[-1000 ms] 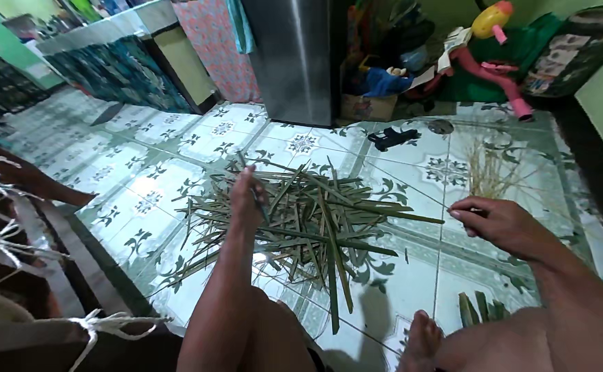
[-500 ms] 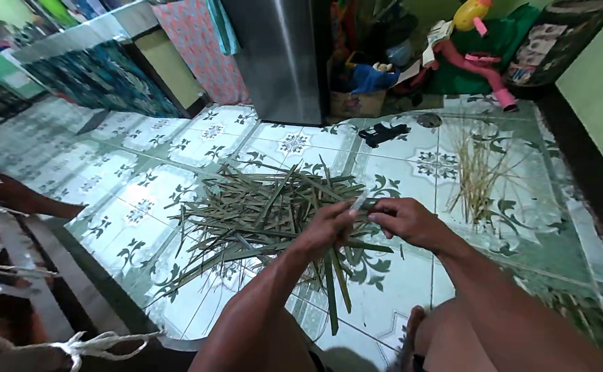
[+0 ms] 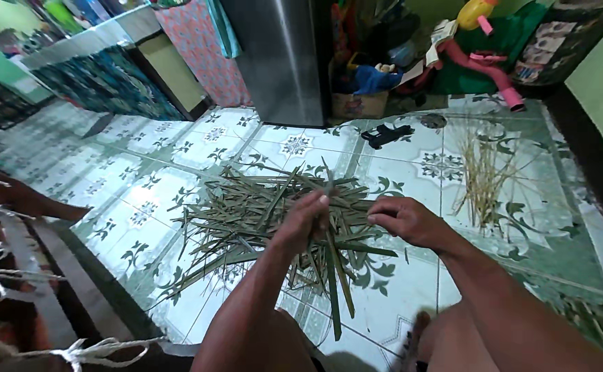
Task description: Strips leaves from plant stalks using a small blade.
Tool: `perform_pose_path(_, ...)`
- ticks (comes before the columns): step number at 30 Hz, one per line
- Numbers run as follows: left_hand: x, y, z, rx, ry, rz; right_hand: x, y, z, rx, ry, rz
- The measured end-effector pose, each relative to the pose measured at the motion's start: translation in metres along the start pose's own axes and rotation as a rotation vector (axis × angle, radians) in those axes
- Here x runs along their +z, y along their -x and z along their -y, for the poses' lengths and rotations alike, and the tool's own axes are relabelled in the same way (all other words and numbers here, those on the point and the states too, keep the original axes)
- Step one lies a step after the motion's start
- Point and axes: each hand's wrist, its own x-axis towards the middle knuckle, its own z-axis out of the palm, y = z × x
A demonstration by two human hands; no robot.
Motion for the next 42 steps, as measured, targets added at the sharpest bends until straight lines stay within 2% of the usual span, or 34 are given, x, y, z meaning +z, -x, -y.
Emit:
perform_pose_path(3, 0.008, 0.003, -0.006, -0.029, -0.057, 0.006, -0.001, -0.001, 0.001, -0.003, 0.005, 0.019)
perform_pose_path(6, -0.018, 0.005, -0.017, 0.078, 0.061, -0.119, -0.004, 0.003, -0.002, -0.015, -0.023, 0.015)
perform_pose_path(9, -0.030, 0.007, -0.015, 0.149, 0.117, -0.140, -0.005, 0.004, -0.003, 0.003, -0.030, 0.007)
perform_pose_path(14, 0.008, 0.008, 0.000, -0.019, -0.107, -0.001, 0.000, 0.003, 0.003, 0.038, -0.027, 0.043)
perform_pose_path(16, 0.006, 0.008, -0.004, -0.014, -0.099, -0.024, 0.000, 0.005, 0.002, 0.025, -0.019, 0.054)
perform_pose_path(19, -0.017, 0.010, -0.017, 0.085, 0.024, -0.137, -0.003, 0.007, 0.000, 0.012, -0.010, 0.047)
perform_pose_path(21, -0.023, 0.011, -0.017, 0.136, 0.080, -0.151, -0.004, 0.007, 0.000, 0.012, -0.011, 0.041)
perform_pose_path(27, -0.007, 0.010, -0.010, 0.027, -0.046, -0.059, -0.002, 0.005, -0.006, -0.050, 0.032, 0.013)
perform_pose_path(32, -0.050, 0.029, -0.036, 0.278, 0.098, -0.181, -0.021, 0.013, -0.013, -0.061, 0.075, -0.020)
perform_pose_path(36, -0.087, 0.047, -0.047, 0.425, 0.089, -0.321, -0.041, 0.022, -0.024, -0.029, 0.121, -0.023)
perform_pose_path(39, -0.118, 0.062, -0.050, 0.518, 0.134, -0.458, -0.059, 0.031, -0.030, 0.034, 0.175, -0.066)
perform_pose_path(42, -0.146, 0.073, -0.049, 0.595, 0.253, -0.681, -0.075, 0.037, -0.034, 0.156, 0.253, -0.134)
